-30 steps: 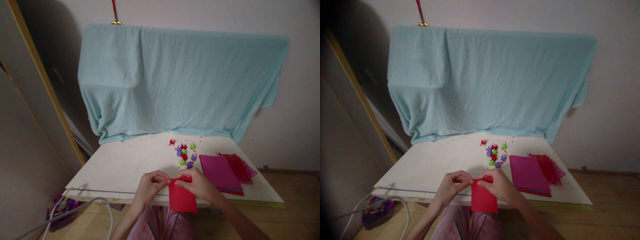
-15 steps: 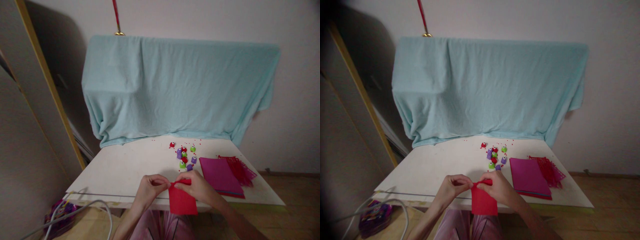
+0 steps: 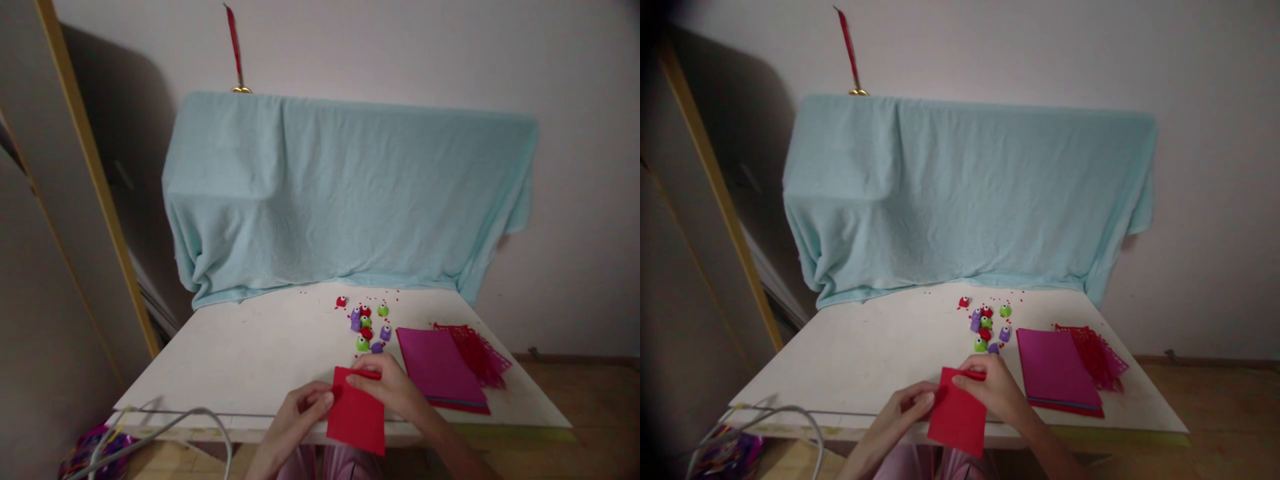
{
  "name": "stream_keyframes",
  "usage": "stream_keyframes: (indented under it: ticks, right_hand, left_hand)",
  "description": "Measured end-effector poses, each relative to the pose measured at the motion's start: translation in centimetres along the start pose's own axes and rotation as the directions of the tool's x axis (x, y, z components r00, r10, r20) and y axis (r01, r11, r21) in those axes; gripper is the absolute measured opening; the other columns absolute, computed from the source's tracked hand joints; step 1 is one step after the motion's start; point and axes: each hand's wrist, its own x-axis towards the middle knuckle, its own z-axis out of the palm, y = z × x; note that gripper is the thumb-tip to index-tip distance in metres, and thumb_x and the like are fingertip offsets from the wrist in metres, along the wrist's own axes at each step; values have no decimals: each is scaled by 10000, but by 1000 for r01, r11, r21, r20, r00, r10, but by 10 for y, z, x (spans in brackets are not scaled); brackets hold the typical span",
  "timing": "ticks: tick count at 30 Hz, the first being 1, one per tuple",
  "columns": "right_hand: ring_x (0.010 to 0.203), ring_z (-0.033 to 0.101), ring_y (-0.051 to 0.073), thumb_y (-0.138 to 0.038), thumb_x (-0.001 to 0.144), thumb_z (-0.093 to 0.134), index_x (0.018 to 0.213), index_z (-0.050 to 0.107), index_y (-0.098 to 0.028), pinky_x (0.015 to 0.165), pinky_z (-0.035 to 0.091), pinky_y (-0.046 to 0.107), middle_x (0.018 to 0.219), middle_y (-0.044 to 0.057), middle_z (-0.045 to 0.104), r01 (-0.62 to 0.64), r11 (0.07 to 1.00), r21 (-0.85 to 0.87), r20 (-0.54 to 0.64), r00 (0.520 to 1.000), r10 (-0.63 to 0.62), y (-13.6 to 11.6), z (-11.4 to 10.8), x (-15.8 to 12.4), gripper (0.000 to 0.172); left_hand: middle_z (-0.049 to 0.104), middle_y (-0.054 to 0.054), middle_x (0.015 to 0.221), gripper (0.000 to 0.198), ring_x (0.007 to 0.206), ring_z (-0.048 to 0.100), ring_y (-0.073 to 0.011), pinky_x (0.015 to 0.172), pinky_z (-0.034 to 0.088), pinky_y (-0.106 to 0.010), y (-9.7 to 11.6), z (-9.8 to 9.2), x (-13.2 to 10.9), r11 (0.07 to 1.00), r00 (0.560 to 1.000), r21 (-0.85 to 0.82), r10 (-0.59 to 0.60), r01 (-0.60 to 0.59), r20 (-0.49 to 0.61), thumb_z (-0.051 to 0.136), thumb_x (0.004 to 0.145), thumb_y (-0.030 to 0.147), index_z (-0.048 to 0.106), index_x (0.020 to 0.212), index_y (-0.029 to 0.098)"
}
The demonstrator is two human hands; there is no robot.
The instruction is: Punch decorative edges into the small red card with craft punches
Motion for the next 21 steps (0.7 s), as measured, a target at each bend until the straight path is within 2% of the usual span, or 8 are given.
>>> stream_keyframes:
  ticks: [5,11,16,18,21]
  right_hand:
    - [755,664,210,-439,801,671,799,686,-148,669,498,275,802,65,711,1,993,114,-43,999,4,6,9,1,292]
    - [793,668,214,-443,814,661,913,695,-159,739,515,300,855,81,718,25,997,77,-111,994,-16,5,11,0,303]
    - [723,648,201,-418,826,645,773,696,-156,684,498,285,754,61,703,31,999,18,-115,993,-28,8,10,0,273]
    - [710,637,194,-417,832,641,753,673,-155,659,483,270,737,53,691,19,997,76,-179,984,-5,10,10,1,276]
    - [690,618,186,-438,827,648,739,628,-158,626,464,257,720,44,674,8,979,205,-313,948,58,15,14,0,294]
  left_hand:
    - [686,-58,812,427,770,604,-185,711,456,-265,-12,13,-3,999,999,-31,24,-25,-30,644,779,547,702,826,127]
    - [600,-16,697,406,678,525,-145,614,389,-225,-18,12,-1,1000,1000,25,-8,8,12,665,756,530,660,736,125]
    - [562,-4,640,419,651,502,-136,599,376,-216,-10,14,0,1000,999,26,-9,10,-38,686,731,532,623,664,123]
    - [604,-26,693,426,688,535,-153,625,404,-223,-7,15,0,999,998,-41,7,-10,-63,696,717,546,640,711,124]
    - [681,-83,886,495,807,600,-205,726,464,-268,-8,21,1,982,998,-189,0,-10,-56,768,646,531,673,930,137]
